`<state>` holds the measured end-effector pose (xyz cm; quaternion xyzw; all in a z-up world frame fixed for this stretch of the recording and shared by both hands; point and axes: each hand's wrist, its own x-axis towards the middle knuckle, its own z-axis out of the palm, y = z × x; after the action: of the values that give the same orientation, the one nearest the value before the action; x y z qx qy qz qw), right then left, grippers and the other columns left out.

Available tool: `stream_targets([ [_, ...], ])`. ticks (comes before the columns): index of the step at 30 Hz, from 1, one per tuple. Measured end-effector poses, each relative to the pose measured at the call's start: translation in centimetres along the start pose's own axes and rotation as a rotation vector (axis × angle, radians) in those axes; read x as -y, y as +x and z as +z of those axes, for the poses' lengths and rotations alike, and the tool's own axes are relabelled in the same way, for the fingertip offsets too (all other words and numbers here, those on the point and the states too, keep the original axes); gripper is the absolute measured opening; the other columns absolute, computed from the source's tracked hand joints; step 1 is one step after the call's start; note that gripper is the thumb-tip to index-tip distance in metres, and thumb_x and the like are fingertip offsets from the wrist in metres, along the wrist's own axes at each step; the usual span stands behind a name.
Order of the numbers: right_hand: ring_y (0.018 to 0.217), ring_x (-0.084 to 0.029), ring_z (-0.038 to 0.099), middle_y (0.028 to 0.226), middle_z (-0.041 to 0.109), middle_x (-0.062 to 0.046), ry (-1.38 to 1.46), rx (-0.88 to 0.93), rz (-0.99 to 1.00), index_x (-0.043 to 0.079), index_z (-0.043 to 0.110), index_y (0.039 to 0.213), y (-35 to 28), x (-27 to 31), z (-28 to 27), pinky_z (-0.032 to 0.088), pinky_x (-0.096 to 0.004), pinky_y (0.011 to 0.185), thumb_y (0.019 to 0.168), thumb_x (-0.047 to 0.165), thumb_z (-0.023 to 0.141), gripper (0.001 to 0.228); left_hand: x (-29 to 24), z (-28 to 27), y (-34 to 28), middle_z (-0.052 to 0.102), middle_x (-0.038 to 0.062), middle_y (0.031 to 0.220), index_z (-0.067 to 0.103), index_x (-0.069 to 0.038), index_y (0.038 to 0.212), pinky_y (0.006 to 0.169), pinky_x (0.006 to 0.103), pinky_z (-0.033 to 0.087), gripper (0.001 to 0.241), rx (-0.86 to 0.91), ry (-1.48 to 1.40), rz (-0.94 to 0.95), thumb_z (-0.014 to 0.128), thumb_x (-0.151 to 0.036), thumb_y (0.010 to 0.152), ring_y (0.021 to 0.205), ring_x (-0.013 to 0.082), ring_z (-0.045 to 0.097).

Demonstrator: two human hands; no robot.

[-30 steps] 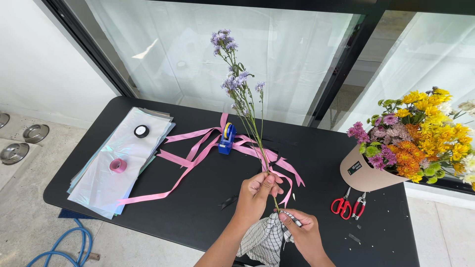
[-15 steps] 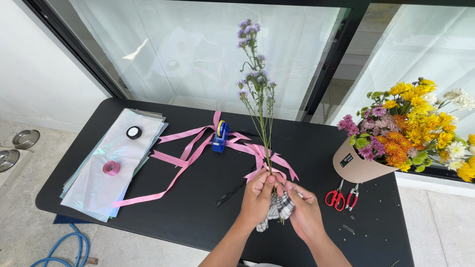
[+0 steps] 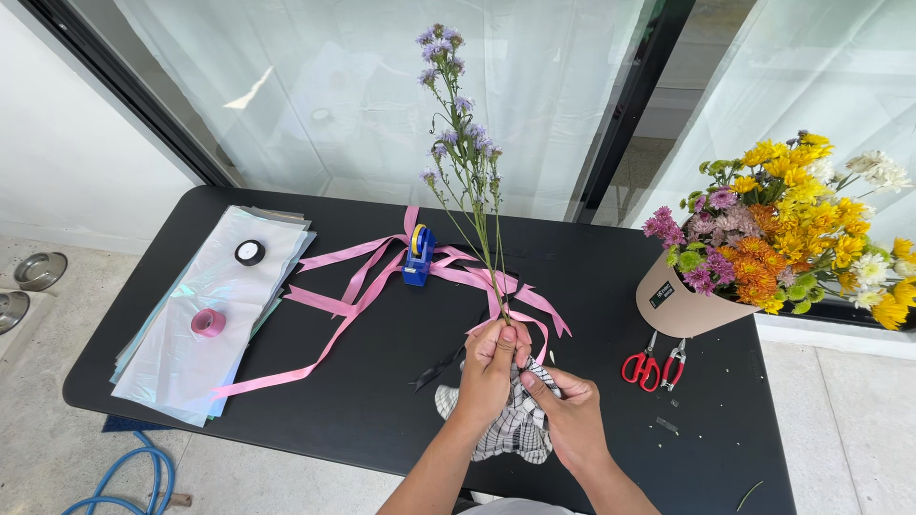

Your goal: The person organizes flowers in a vase, takes out individual stems to wipe them with a cloth, and trims the ends of the stems using shears.

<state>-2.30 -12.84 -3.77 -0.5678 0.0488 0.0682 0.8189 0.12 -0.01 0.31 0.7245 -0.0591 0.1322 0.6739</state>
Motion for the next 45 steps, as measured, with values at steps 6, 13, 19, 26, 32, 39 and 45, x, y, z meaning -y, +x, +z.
stream_targets([
  [6, 0.079, -0.015, 0.067, 0.084, 0.080, -0.011, -0.006, -0.072, 0.017, -0.006, 0.084, 0.098, -1.1, -0.6, -1.3, 0.056, -0.030, 0.077, 0.086, 0.001, 0.078, 0.015, 1.5, 0.5, 0.1, 0.049, -0.002, 0.065, 0.058, -0.010, 0.089, 0.065, 0.0255, 0.041, 0.035, 0.042, -0.316, -0.086, 0.041, -0.031, 0.111, 0.063, 0.0082, 0.046],
  [13, 0.075, -0.015, 0.065, 0.085, 0.079, -0.012, 0.017, -0.085, 0.096, -0.010, 0.083, 0.096, -2.8, -1.2, -3.8, 0.054, -0.029, 0.069, 0.087, -0.002, 0.078, 0.013, 1.8, 0.6, 0.3, 0.050, -0.003, 0.066, 0.061, -0.010, 0.092, 0.070, 0.0268, 0.042, 0.034, 0.077, -0.337, -0.105, 0.041, -0.030, 0.112, 0.065, 0.0083, 0.048],
  [19, 0.061, -0.010, 0.035, 0.063, 0.050, 0.004, -0.344, 0.005, 0.055, -0.003, 0.087, 0.082, -3.6, -1.7, -6.4, 0.031, -0.027, 0.053, 0.091, 0.009, 0.077, 0.018, 2.3, -0.4, 1.1, 0.047, -0.002, 0.065, 0.062, -0.009, 0.092, 0.069, 0.0266, 0.040, 0.036, 0.045, -0.323, -0.104, 0.042, -0.032, 0.111, 0.065, 0.0092, 0.047],
  [26, 0.082, -0.015, 0.067, 0.087, 0.076, -0.007, -0.237, -0.224, 0.047, -0.003, 0.079, 0.092, -1.3, 2.2, -5.5, 0.055, -0.029, 0.077, 0.097, 0.015, 0.070, 0.021, 2.8, 1.0, 0.1, 0.043, -0.002, 0.070, 0.056, -0.012, 0.092, 0.073, 0.0277, 0.037, 0.033, 0.141, -0.441, -0.230, 0.039, -0.030, 0.113, 0.066, 0.0090, 0.042],
  [32, 0.107, -0.014, 0.060, 0.107, 0.070, -0.007, -0.135, -0.045, -0.234, 0.007, 0.068, 0.094, 0.2, 4.1, -1.8, 0.050, -0.039, 0.097, 0.106, 0.022, 0.056, 0.022, 2.4, 3.1, -0.2, 0.039, -0.002, 0.063, 0.057, -0.009, 0.090, 0.065, 0.0239, 0.035, 0.034, 0.090, -0.549, -0.230, 0.040, -0.027, 0.114, 0.066, 0.0097, 0.034],
  [39, 0.089, -0.012, 0.055, 0.089, 0.059, -0.004, -0.220, 0.117, -0.251, 0.004, 0.065, 0.095, 0.2, 2.3, -2.6, 0.049, -0.032, 0.078, 0.106, 0.020, 0.057, 0.022, 2.7, 0.6, 1.8, 0.034, -0.006, 0.067, 0.051, -0.013, 0.094, 0.074, 0.0230, 0.038, 0.031, -0.008, -0.735, -0.249, 0.041, -0.036, 0.112, 0.072, 0.0110, 0.041],
  [45, 0.097, -0.014, 0.070, 0.110, 0.074, -0.009, 0.157, -0.256, -0.057, 0.004, 0.062, 0.125, 0.7, 4.1, -3.7, 0.058, -0.030, 0.086, 0.111, 0.024, 0.049, 0.028, 2.8, 0.0, 1.3, 0.032, -0.006, 0.066, 0.051, -0.012, 0.095, 0.074, 0.0240, 0.039, 0.032, 0.010, -0.721, -0.252, 0.042, -0.038, 0.112, 0.070, 0.0116, 0.040],
])
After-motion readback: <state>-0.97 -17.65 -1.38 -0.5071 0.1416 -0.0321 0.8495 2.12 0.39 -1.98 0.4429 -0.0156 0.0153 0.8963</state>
